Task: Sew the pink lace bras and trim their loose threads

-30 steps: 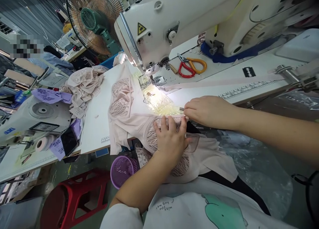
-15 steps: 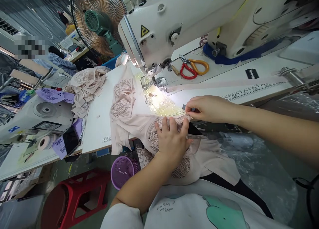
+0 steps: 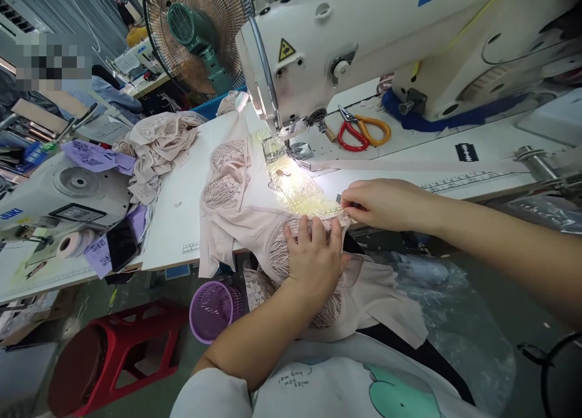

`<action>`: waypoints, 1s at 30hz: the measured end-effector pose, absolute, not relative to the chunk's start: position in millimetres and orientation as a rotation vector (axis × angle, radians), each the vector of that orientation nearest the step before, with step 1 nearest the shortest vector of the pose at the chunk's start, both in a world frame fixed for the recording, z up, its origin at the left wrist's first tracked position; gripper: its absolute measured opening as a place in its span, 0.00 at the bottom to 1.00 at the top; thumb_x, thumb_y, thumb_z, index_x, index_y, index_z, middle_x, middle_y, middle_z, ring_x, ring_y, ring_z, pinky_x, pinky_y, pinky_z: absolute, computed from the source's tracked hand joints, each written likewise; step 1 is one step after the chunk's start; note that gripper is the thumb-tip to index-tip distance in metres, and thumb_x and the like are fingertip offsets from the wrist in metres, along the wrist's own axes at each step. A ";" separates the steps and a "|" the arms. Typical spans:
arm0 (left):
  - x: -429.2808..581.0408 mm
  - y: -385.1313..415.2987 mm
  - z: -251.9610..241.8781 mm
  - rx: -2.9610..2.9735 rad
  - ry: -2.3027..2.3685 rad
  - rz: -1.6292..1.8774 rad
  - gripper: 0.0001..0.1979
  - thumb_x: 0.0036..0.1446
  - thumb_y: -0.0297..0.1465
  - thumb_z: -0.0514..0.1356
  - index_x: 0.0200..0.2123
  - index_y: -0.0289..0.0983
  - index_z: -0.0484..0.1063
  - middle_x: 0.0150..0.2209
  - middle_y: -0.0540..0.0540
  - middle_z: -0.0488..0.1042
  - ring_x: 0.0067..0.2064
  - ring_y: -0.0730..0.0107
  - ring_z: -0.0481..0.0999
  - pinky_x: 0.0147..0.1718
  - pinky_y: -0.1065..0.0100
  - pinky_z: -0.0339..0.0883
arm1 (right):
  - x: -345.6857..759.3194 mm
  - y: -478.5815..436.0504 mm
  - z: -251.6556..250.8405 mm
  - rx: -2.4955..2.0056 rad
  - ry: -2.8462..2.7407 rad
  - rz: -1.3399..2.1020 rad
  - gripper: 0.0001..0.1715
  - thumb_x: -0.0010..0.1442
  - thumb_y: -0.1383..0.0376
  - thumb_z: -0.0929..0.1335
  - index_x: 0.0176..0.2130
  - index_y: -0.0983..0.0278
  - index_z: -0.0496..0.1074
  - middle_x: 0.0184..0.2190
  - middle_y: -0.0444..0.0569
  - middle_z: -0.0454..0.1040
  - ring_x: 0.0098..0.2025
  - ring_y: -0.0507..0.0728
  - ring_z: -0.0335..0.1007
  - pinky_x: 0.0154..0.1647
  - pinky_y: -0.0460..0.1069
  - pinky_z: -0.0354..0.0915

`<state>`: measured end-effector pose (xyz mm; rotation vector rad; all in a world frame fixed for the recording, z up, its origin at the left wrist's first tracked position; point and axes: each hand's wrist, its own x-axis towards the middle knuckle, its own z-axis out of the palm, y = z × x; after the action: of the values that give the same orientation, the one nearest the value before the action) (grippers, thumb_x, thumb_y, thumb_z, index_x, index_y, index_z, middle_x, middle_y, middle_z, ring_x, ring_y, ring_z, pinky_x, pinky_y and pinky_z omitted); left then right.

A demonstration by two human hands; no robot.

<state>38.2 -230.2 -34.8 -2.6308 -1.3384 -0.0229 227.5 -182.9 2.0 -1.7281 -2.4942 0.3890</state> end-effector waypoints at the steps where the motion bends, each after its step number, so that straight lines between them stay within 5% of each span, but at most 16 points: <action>1: 38.2 -230.2 -35.2 -2.631 -1.337 -0.024 0.31 0.61 0.47 0.60 0.65 0.44 0.64 0.61 0.35 0.69 0.63 0.42 0.67 0.57 0.37 0.65 | 226.4 -183.3 3.0 -1.682 -2.539 0.365 0.12 0.59 0.64 0.62 0.30 0.62 0.74 0.33 0.50 0.78 0.33 0.58 0.73 0.26 0.48 0.57; 8: 36.7 -232.7 -37.9 -2.634 -1.306 -0.043 0.30 0.63 0.47 0.57 0.65 0.41 0.64 0.61 0.33 0.70 0.63 0.42 0.67 0.57 0.37 0.65 | 214.0 -176.7 5.9 -1.520 -2.754 0.208 0.14 0.61 0.67 0.62 0.30 0.63 0.75 0.34 0.55 0.78 0.35 0.59 0.73 0.27 0.49 0.53; 17: 35.4 -233.3 -41.4 -2.642 -1.362 -0.090 0.30 0.62 0.47 0.58 0.65 0.45 0.64 0.64 0.35 0.67 0.67 0.41 0.62 0.58 0.36 0.62 | 225.5 -152.8 5.9 -1.525 -2.578 0.722 0.11 0.54 0.64 0.64 0.31 0.61 0.77 0.32 0.48 0.78 0.32 0.55 0.72 0.30 0.46 0.60; 30: 32.6 -230.8 -46.1 -2.657 -1.360 -0.194 0.29 0.62 0.46 0.59 0.64 0.45 0.65 0.56 0.35 0.70 0.60 0.49 0.67 0.59 0.37 0.62 | 208.4 -151.0 10.3 -1.571 -2.672 0.355 0.10 0.57 0.67 0.63 0.29 0.63 0.73 0.34 0.49 0.77 0.33 0.55 0.70 0.28 0.47 0.55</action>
<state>32.6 -230.8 -46.1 -2.6572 -1.3602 -0.1936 208.4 -151.0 10.3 -1.5706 -2.6720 0.3548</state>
